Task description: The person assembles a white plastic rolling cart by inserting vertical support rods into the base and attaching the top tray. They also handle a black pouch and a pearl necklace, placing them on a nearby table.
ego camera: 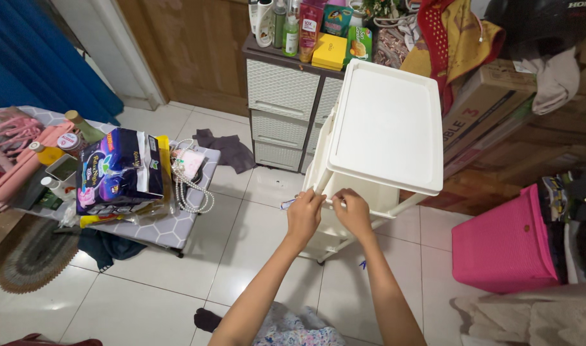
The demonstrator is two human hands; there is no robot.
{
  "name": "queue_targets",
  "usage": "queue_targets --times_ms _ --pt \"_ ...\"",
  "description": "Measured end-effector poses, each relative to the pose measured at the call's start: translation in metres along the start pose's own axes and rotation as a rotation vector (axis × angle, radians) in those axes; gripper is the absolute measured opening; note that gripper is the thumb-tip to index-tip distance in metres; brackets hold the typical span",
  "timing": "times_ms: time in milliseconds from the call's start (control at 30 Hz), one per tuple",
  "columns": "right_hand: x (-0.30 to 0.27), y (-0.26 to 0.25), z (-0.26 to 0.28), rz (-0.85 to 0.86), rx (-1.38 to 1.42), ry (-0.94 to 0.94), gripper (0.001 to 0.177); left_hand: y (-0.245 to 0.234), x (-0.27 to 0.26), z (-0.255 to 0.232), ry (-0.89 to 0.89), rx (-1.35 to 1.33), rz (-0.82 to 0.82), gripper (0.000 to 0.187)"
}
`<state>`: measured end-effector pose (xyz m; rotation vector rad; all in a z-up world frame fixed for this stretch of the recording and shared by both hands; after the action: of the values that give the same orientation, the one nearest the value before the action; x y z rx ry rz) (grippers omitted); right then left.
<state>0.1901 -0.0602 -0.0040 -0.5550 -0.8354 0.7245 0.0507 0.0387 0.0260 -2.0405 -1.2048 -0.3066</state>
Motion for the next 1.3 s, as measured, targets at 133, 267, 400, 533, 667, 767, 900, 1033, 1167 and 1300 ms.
queue_targets --times_ms 133,267,400,533,667,767,900,1033,1167,1300 --pt "0.006 0.004 -0.012 0.101 -0.124 0.059 0.025 0.001 0.002 -0.001 -0.009 -0.017 -0.032 0.013" --pt "0.007 0.006 -0.02 0.25 -0.122 0.112 0.033 0.003 0.002 0.001 -0.031 -0.02 -0.006 0.013" --pt "0.006 0.003 -0.023 0.306 -0.047 0.136 0.034 0.001 0.0 0.0 -0.043 -0.033 -0.012 0.01" --pt "0.004 0.0 -0.019 0.296 -0.036 0.085 0.032 -0.002 0.002 -0.001 -0.062 -0.031 -0.001 0.01" --pt "0.001 0.0 -0.015 0.27 -0.028 0.014 0.031 0.0 -0.001 0.001 -0.062 -0.066 -0.007 0.009" --pt "-0.002 0.001 -0.017 0.28 -0.011 0.032 0.033 0.013 -0.017 0.014 -0.233 -0.071 0.068 0.022" --pt "0.002 -0.001 -0.016 0.261 -0.002 -0.009 0.031 0.044 -0.065 0.028 -0.452 -0.503 0.078 0.049" --pt "-0.001 0.0 -0.017 0.247 -0.018 0.01 0.028 0.116 -0.091 0.06 -0.968 -0.966 0.343 0.049" --pt "-0.003 -0.002 -0.019 0.268 -0.038 0.003 0.03 0.151 -0.088 0.074 -1.126 -1.4 0.541 0.054" --pt "-0.002 -0.002 -0.015 0.218 -0.031 -0.04 0.031 0.156 -0.071 0.083 -1.187 -1.423 0.581 0.05"
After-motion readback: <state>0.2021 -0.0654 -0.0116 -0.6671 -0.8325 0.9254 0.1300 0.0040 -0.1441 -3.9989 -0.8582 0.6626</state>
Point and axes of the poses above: each hand's wrist, its own x-axis towards the middle knuckle, its own y-axis out of the palm, z = x × y, the point moved 5 cm from there along x, towards the middle knuckle, and after that the axes turned 12 degrees about -y, right-handed, at the moved point
